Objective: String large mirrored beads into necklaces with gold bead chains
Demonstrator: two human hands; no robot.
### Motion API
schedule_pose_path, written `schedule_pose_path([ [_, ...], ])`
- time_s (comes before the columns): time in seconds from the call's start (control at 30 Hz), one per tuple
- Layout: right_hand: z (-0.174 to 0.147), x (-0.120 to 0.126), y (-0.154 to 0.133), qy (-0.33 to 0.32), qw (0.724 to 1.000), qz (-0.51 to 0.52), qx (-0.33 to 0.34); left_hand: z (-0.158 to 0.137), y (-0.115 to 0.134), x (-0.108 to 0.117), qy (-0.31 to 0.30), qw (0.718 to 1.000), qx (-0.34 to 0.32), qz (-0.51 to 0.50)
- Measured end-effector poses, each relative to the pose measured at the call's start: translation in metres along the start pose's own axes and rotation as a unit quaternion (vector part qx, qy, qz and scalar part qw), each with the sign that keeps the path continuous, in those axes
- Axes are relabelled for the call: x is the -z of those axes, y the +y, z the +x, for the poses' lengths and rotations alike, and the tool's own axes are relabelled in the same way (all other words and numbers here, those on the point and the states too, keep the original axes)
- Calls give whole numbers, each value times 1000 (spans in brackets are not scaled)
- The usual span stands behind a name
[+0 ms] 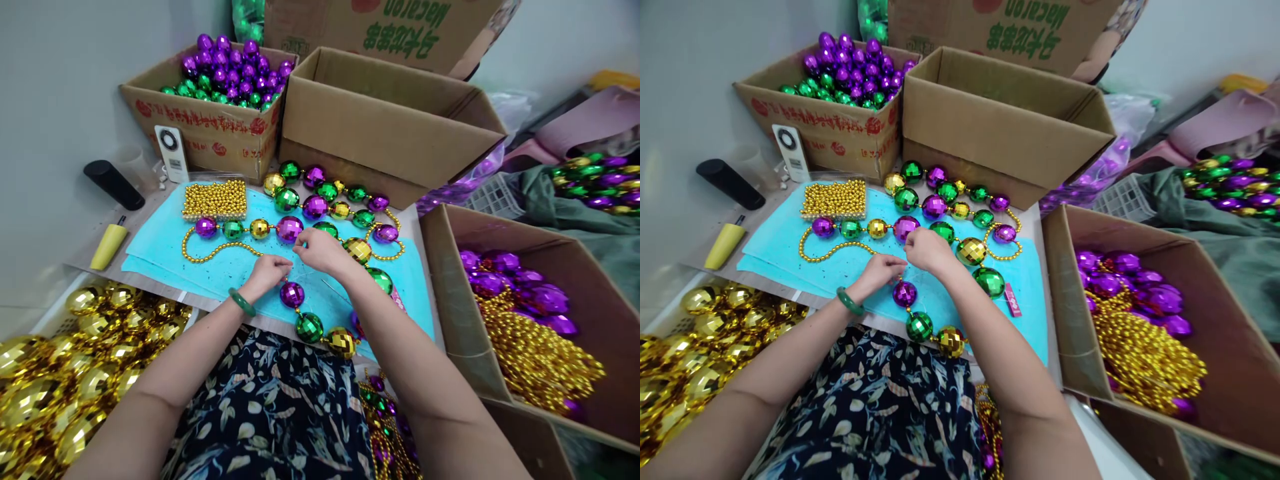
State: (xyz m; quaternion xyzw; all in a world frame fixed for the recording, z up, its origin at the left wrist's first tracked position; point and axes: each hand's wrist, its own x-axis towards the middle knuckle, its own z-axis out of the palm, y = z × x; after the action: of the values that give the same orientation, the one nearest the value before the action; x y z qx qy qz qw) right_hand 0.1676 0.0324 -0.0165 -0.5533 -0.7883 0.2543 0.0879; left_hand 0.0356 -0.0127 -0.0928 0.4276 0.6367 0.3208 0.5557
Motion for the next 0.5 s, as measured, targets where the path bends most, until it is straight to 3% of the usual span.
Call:
schedule_pose_path([
  [0.07,6,4,-6,-34,998,-48,-19,0,3,2,-7,1000,3,-7],
  [0.2,22,2,-12,-68,997,-38,-24,-3,8,7,-24,999,16,-30],
  [0.3,29,-3,-9,-36,999,18,6,-4,8,12,-48,995,29,-80],
  [0.4,27,-12,3,-10,997,68,-20,-4,4,17,-66,987,54,-139],
  [0.5,18,-26,18,-100,989,84,-68,-2,-1,20,-71,982,69,-159],
])
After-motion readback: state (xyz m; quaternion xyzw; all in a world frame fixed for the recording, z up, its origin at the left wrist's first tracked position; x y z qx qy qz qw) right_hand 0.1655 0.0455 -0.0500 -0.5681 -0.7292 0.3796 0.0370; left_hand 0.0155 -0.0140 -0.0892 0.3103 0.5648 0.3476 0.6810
